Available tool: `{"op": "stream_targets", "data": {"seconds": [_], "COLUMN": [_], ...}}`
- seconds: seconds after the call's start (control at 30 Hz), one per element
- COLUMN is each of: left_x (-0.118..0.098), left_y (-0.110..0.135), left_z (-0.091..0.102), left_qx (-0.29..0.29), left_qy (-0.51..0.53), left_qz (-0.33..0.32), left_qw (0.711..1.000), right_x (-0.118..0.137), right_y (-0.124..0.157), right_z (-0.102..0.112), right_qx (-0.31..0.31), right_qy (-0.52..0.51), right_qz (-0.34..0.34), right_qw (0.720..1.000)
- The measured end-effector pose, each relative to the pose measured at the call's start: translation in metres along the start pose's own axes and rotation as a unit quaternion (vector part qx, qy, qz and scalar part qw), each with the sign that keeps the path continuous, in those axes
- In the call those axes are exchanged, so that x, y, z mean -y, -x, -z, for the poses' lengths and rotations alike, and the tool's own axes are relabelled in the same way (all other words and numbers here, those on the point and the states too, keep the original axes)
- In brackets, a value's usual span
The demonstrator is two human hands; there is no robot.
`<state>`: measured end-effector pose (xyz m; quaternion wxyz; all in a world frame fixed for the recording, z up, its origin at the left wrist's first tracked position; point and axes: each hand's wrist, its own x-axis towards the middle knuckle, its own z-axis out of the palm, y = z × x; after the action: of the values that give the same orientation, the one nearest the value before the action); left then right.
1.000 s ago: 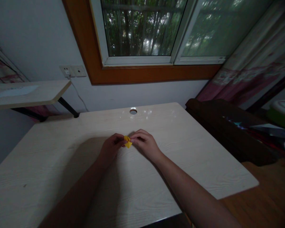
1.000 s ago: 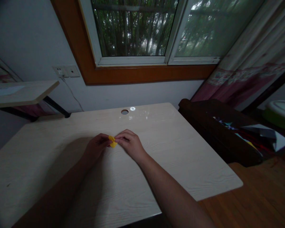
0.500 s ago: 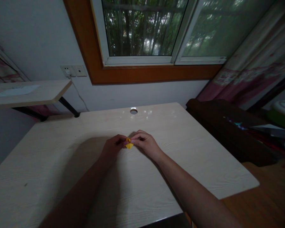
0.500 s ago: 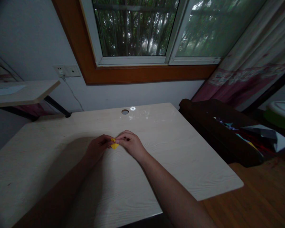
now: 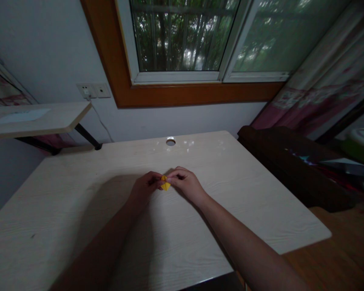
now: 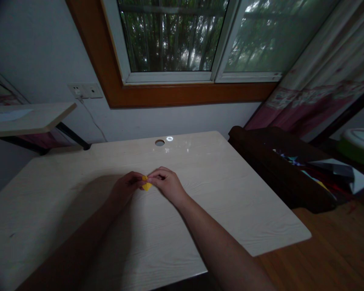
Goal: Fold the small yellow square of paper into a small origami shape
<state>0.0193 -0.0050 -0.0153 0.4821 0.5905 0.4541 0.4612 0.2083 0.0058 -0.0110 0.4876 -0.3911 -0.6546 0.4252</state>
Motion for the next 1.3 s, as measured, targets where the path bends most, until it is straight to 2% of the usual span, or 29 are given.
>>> {"op": "stream_targets", "data": {"seconds": [0.23, 0.57, 0.7, 0.93, 1.1, 1.3], "left_x": [0.000, -0.007, -0.011, -0.012, -0.011, -0.010], "left_y": [0.002, 0.002, 0.002, 0.000, -0.001, -0.001], "left_z": [0.002, 0.001, 0.000, -0.002, -0.001, 0.000], "left_qx": [0.014, 0.023, 0.024, -0.012, -0.029, -0.025], "left_qy": [0.032, 0.080, 0.086, 0.059, 0.044, 0.052], "left_qz": [0.020, 0.055, 0.050, 0.026, 0.020, 0.028], "left_qw": [0.999, 0.995, 0.995, 0.998, 0.998, 0.998], "right_x": [0.001, -0.001, -0.002, -0.002, 0.003, 0.004], "right_y": [-0.001, -0.002, -0.001, 0.000, 0.001, 0.001], "right_z": [-0.001, -0.001, -0.002, -0.007, -0.007, -0.007], "right_qx": [-0.021, -0.009, -0.002, -0.008, -0.001, 0.017], "right_qy": [0.006, -0.054, -0.096, -0.219, -0.190, -0.175], "right_qz": [-0.015, -0.042, -0.069, -0.121, -0.112, -0.137], "right_qw": [1.000, 0.998, 0.993, 0.968, 0.975, 0.975]}}
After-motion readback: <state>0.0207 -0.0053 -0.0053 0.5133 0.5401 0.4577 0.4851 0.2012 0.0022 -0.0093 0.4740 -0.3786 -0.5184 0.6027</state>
